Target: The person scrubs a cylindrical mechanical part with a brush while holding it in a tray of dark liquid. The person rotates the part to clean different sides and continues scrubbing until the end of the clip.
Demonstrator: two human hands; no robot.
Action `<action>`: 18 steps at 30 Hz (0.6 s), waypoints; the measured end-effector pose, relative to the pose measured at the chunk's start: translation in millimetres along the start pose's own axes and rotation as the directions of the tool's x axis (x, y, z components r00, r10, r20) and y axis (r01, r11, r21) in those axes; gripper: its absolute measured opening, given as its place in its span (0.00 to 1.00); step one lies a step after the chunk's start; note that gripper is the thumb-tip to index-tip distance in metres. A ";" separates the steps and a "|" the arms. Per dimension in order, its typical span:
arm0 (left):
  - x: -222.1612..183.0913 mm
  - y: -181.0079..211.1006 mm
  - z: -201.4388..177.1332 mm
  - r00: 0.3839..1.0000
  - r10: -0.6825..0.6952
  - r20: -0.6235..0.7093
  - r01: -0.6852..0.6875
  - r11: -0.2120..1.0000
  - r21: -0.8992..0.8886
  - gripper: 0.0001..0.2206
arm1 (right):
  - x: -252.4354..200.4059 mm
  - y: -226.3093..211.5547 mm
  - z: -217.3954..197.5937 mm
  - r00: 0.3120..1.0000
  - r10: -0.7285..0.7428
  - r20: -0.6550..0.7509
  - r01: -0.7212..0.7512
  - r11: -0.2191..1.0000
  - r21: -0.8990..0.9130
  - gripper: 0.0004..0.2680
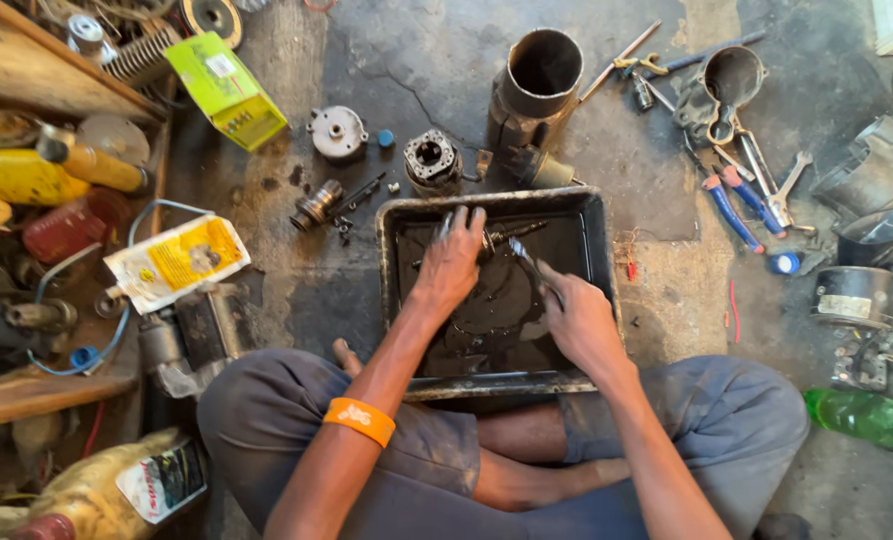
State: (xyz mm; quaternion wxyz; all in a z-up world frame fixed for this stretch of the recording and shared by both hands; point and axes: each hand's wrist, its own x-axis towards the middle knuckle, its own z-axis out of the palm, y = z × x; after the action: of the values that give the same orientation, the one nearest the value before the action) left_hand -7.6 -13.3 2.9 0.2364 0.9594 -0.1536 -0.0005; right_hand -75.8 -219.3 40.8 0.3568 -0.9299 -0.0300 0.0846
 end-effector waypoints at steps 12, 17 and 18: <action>-0.2 9.6 -3.2 0.996 0.024 0.080 -0.024 1.000 -0.007 0.37 | 9.8 -7.6 15.4 0.996 -0.076 -0.040 0.077 0.997 0.015 0.16; -8.1 4.4 7.1 0.994 0.101 0.029 -0.103 0.991 0.080 0.33 | 5.7 4.7 16.0 1.000 0.026 -0.009 -0.026 0.998 0.054 0.10; -5.7 5.8 8.8 0.994 0.100 0.040 -0.102 0.993 0.057 0.33 | 8.4 6.0 12.3 1.000 -0.001 0.019 0.000 0.999 0.053 0.08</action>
State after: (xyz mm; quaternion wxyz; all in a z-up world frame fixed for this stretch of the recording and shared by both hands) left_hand -15.4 -20.4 -2.7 0.2048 0.9569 -0.2061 -0.0017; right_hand -69.7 -214.6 26.7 0.3809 -0.9193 -0.0312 0.0941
